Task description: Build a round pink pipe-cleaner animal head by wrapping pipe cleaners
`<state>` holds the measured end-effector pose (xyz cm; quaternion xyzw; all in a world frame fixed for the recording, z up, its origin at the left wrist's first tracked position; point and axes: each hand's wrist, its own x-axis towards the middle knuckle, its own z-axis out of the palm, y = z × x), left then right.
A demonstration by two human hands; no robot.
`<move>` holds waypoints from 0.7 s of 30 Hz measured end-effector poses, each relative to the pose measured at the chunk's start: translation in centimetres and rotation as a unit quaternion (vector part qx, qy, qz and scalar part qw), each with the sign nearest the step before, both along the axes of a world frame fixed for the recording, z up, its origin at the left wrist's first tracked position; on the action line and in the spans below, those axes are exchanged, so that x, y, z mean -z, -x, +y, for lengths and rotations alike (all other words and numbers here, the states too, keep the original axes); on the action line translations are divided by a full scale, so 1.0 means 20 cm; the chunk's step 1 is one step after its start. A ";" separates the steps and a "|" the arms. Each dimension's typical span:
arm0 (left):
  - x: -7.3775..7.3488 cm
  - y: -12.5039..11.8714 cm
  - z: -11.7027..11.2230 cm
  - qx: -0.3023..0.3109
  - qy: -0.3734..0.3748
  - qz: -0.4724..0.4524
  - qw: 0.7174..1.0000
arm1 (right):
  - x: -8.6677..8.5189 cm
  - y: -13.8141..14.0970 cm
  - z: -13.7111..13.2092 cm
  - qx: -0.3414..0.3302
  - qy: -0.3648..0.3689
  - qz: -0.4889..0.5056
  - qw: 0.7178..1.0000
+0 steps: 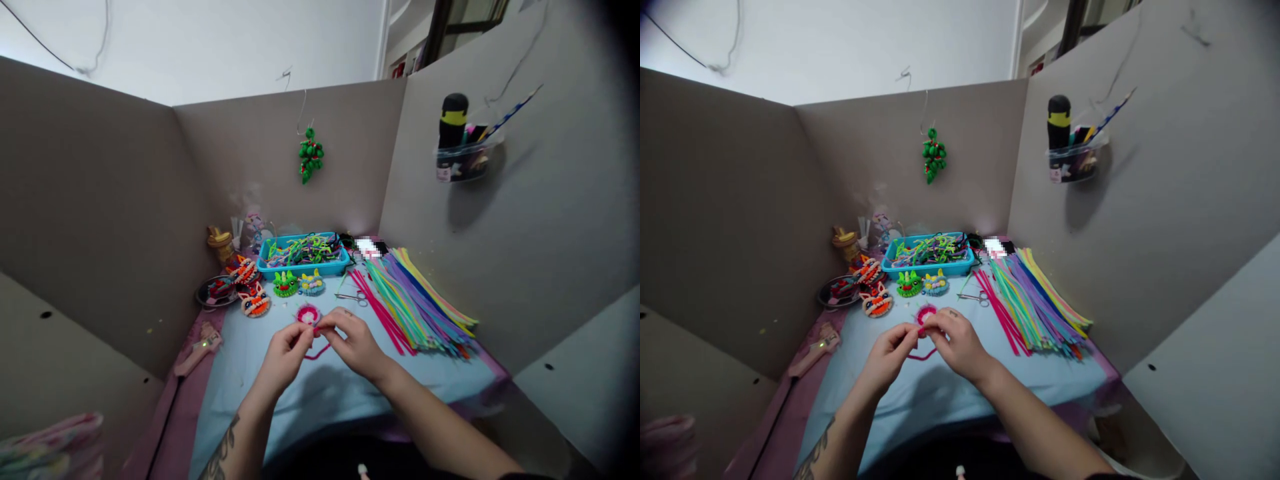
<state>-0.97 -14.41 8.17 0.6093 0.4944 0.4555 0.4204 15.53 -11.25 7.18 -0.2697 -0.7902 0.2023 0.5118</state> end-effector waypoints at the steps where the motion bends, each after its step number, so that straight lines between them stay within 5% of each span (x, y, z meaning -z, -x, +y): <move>1: 0.01 0.00 0.00 0.001 0.024 -0.029 0.999 | 0.01 0.00 0.00 -0.002 -0.026 -0.012 1.000; 6: 0.05 -0.02 -0.02 -0.019 0.067 -0.092 0.993 | 0.04 -0.01 -0.02 0.006 -0.075 -0.044 0.996; 10: 0.05 -0.02 -0.03 -0.036 -0.019 0.028 0.999 | 0.04 -0.01 -0.03 0.005 -0.041 -0.069 0.997; 17: 0.04 0.05 -0.02 0.006 -0.278 0.304 0.911 | 0.04 -0.02 0.01 -0.053 0.239 -0.045 0.969; 21: 0.06 0.08 0.00 0.027 -0.323 0.312 0.893 | 0.09 -0.02 0.02 -0.191 0.428 0.041 0.883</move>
